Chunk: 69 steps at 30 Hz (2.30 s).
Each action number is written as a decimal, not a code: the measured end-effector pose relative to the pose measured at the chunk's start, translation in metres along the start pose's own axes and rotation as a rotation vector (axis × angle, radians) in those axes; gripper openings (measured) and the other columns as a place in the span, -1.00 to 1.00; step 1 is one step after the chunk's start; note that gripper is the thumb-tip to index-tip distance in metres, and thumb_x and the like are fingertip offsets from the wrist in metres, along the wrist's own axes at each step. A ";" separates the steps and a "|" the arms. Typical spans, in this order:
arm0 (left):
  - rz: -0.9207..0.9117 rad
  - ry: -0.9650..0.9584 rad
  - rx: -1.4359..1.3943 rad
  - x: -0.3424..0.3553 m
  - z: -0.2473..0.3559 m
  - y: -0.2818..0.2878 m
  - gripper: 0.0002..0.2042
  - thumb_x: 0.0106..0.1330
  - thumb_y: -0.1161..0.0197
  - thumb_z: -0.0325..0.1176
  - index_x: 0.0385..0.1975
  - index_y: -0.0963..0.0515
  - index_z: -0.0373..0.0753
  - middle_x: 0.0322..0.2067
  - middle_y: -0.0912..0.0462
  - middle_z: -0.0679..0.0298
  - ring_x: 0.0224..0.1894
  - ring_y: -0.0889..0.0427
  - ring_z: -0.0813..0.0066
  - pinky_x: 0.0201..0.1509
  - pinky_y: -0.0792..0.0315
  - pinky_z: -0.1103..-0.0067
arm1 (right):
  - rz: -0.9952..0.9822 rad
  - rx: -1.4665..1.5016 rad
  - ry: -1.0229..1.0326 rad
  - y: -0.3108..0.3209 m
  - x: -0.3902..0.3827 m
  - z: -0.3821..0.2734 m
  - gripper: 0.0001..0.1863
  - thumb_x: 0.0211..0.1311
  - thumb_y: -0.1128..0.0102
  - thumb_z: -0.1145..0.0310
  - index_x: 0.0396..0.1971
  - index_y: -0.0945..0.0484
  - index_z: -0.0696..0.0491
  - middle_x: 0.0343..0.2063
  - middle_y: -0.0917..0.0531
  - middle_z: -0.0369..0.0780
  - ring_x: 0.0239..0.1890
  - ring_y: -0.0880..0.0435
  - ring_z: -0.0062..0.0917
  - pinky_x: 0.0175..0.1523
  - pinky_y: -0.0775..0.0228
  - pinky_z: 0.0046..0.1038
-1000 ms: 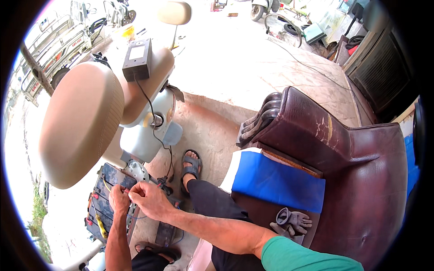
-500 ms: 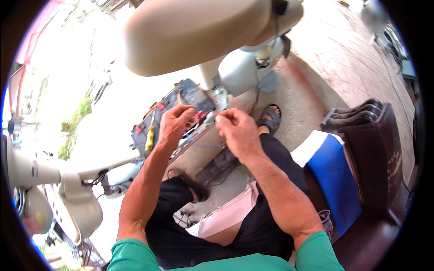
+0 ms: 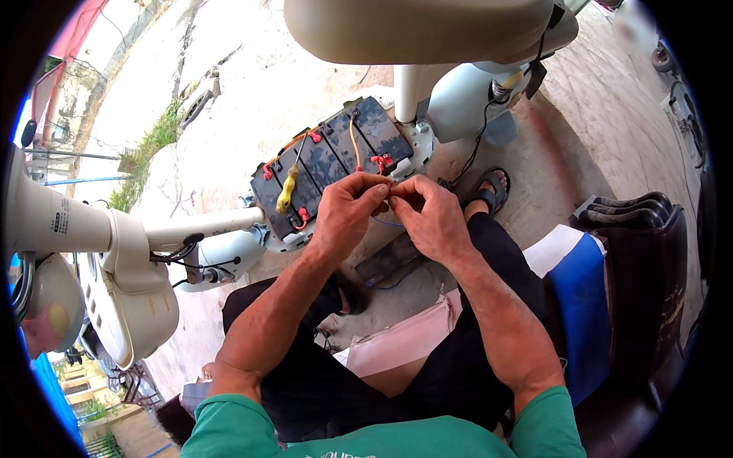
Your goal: The person is working on a scooter battery, using a screwdriver to adjust connections and wires. They are seated on the floor, manipulating the battery terminals and wires with both hands.
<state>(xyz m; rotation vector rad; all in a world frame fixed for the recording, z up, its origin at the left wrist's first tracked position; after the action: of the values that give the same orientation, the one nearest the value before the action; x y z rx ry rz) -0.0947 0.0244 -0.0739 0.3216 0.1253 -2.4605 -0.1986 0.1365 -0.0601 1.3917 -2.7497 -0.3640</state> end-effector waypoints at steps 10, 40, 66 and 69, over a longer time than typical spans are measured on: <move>-0.287 -0.170 1.069 -0.026 0.000 0.005 -0.87 0.34 -0.27 -0.39 -0.22 -0.64 -0.29 -0.27 -0.65 0.03 -0.14 -0.66 -0.01 -0.04 -0.51 0.27 | -0.370 -0.504 0.156 -0.023 0.004 0.004 -0.82 0.27 -0.33 0.21 -0.29 -0.71 0.00 -0.34 -0.74 -0.18 -0.20 -0.73 -0.20 -0.10 -0.52 -0.17; 0.007 0.258 0.308 -0.035 -0.051 0.100 -0.74 0.49 -0.25 -0.19 -0.28 -0.64 -0.29 -0.40 -0.65 0.32 -0.40 -0.60 0.63 -0.27 -0.49 0.62 | -0.441 -0.369 -0.251 0.020 -0.027 0.097 -0.82 0.30 -0.23 0.37 -0.33 -0.64 0.20 -0.48 -0.72 -0.22 -0.39 -0.65 -0.56 -0.21 -0.47 -0.46; 0.095 0.184 0.817 -0.013 -0.098 0.142 -0.71 0.28 -0.32 -0.22 -0.24 -0.72 -0.36 -0.33 -0.78 0.02 -0.25 -0.78 0.22 -0.05 -0.60 0.40 | -0.410 -0.619 -0.429 0.039 0.013 0.162 -0.89 0.15 -0.25 0.41 -0.47 -0.65 0.13 -0.49 -0.75 -0.21 -0.39 -0.71 -0.47 -0.21 -0.50 -0.37; -0.094 0.275 0.930 -0.029 -0.121 0.117 -0.69 0.26 -0.30 -0.19 -0.23 -0.72 -0.35 -0.32 -0.77 -0.04 -0.22 -0.77 0.05 -0.03 -0.60 0.31 | -0.416 -0.618 -0.429 0.037 0.014 0.160 -0.89 0.14 -0.25 0.41 -0.49 -0.65 0.12 -0.50 -0.75 -0.22 -0.39 -0.70 -0.48 -0.21 -0.49 -0.37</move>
<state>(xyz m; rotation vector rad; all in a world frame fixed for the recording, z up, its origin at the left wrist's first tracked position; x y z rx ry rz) 0.0238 -0.0298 -0.1846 1.0563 -0.9274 -2.3941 -0.2585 0.1775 -0.2081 1.8116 -2.2284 -1.5292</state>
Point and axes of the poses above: each hand's wrist, its own x-axis towards the middle knuckle, its own y-axis out of the back of the hand, z = x × y, the point moved 10 cm from there along x, towards the middle knuckle
